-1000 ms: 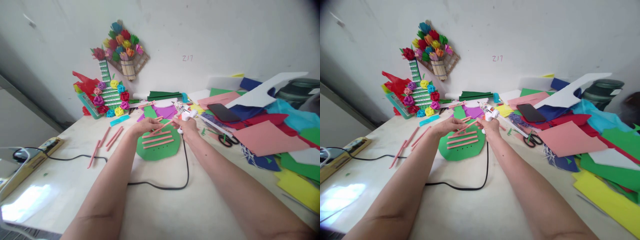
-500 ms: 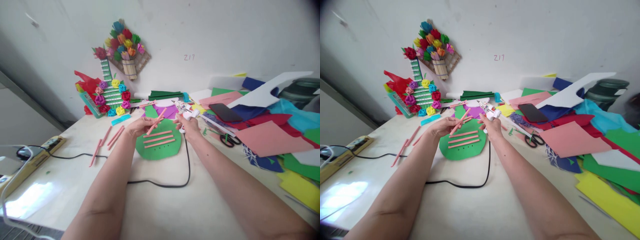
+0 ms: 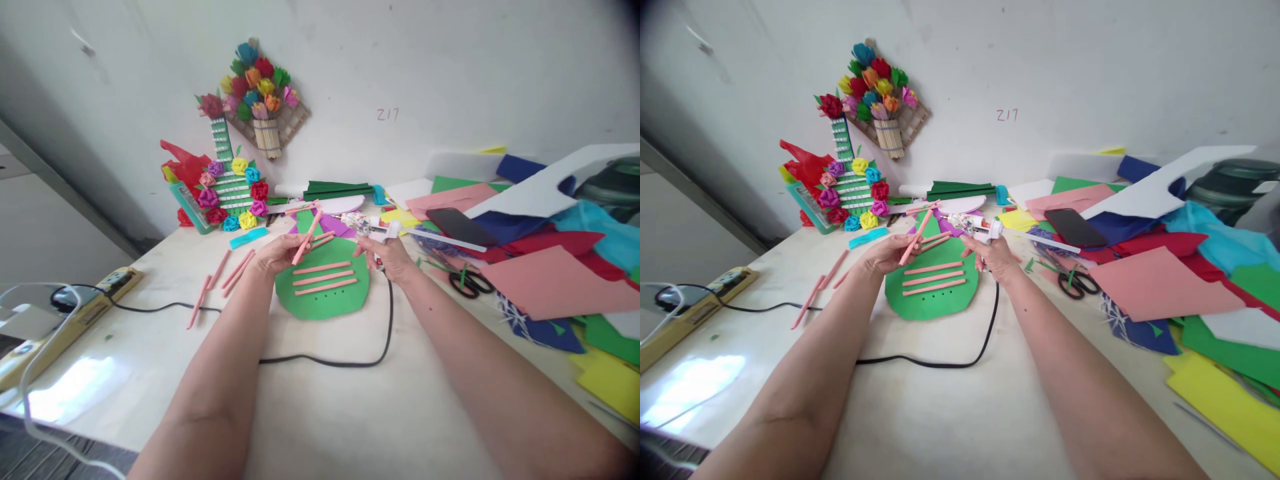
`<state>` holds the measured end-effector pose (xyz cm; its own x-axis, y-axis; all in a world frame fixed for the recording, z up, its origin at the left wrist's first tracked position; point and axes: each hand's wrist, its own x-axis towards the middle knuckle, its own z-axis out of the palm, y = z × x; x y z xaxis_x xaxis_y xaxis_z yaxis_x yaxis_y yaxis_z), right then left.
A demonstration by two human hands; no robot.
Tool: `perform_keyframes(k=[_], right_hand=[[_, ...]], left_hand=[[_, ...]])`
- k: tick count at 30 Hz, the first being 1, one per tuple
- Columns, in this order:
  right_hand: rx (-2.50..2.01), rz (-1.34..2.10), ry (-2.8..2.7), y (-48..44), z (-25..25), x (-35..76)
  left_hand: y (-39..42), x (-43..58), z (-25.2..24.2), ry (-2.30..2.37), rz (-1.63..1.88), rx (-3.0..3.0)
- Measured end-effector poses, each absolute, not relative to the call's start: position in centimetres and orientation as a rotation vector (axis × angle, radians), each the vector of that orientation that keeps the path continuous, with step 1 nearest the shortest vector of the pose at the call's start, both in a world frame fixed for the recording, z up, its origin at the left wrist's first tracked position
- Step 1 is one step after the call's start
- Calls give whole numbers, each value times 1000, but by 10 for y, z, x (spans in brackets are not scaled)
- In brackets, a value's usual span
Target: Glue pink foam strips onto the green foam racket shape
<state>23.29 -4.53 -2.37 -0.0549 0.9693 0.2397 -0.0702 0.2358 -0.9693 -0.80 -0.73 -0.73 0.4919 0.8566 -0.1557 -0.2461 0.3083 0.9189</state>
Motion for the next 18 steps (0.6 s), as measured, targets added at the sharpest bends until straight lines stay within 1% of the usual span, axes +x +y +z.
perform_keyframes(k=[10,18], right_hand=[[-914,1108,-1383,-46,-26,231],[-895,1125,-1344,-46,-28,232]], left_hand=[[-11,-6,-5,779,845,950],[-6,-7,-11,801,884,1059]])
